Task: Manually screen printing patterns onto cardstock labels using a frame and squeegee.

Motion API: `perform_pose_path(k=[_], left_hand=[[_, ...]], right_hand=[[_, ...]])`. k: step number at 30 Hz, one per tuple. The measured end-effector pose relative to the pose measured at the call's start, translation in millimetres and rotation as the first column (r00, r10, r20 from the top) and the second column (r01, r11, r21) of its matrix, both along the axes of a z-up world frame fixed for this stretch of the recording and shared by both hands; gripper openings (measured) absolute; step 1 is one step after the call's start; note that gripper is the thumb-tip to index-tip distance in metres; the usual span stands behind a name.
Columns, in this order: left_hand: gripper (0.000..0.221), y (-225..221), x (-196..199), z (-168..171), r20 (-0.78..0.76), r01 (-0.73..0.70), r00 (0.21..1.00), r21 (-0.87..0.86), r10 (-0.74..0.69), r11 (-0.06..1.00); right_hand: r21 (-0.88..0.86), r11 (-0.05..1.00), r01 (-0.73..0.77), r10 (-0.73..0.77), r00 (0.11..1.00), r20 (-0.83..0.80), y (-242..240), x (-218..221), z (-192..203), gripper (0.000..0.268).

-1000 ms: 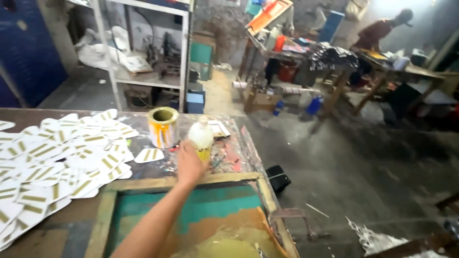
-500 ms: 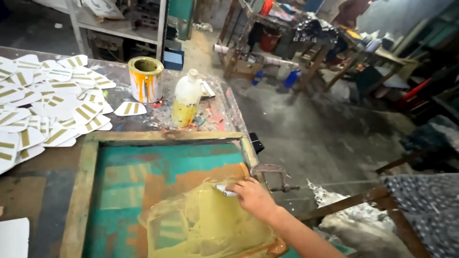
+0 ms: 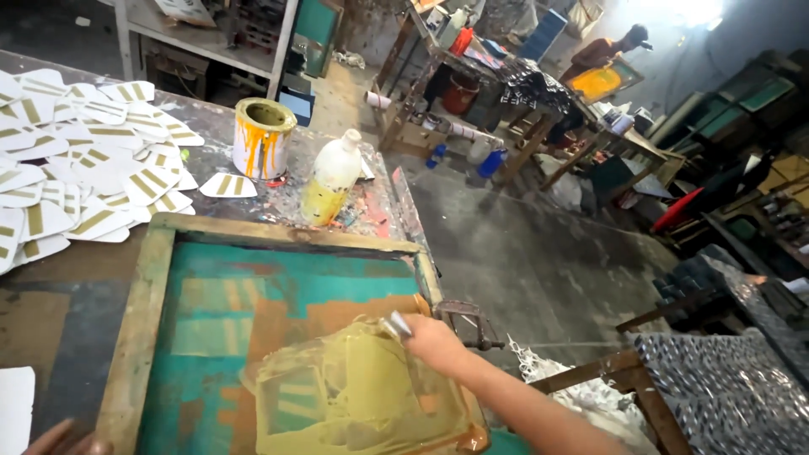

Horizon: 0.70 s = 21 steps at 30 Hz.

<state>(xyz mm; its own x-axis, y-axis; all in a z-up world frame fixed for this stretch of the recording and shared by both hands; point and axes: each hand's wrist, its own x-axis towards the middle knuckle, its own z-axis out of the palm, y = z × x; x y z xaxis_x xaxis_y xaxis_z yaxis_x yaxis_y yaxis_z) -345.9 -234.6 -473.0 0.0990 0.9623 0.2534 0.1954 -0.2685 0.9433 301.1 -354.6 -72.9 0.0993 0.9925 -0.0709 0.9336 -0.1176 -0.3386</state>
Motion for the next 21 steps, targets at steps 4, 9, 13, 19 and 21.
perform_pose_path(k=[4, 9, 13, 19, 21], left_hand=[[0.069, -3, 43, -17, 0.012, 0.002, 1.000, -0.107, -0.001, 0.994], [0.069, -11, 66, -24, 0.082, 0.000, 0.996, -0.220, 0.019, 0.976], [0.070, -5, 68, -59, 0.331, 0.053, 0.944, -0.193, 0.014, 0.980], [0.067, -33, 84, 5, 0.179, -0.073, 0.976, -0.273, 0.126, 0.959], [0.064, -44, 87, 22, 0.135, -0.109, 0.981, -0.227, 0.143, 0.968]], right_hand=[[-0.222, 0.967, -0.122, 0.162, 0.971, 0.174, -51, -12, 11, 0.029], [-0.112, 0.989, -0.100, 0.113, 0.987, 0.112, -113, 1, -23, 0.040], [-0.262, 0.886, 0.384, -0.457, 0.821, -0.343, -50, -18, -14, 0.037], [-0.171, 0.969, -0.179, 0.206, 0.967, 0.153, -11, -14, -3, 0.035], [-0.242, 0.960, -0.138, 0.180, 0.971, 0.160, -51, -28, 15, 0.033]])
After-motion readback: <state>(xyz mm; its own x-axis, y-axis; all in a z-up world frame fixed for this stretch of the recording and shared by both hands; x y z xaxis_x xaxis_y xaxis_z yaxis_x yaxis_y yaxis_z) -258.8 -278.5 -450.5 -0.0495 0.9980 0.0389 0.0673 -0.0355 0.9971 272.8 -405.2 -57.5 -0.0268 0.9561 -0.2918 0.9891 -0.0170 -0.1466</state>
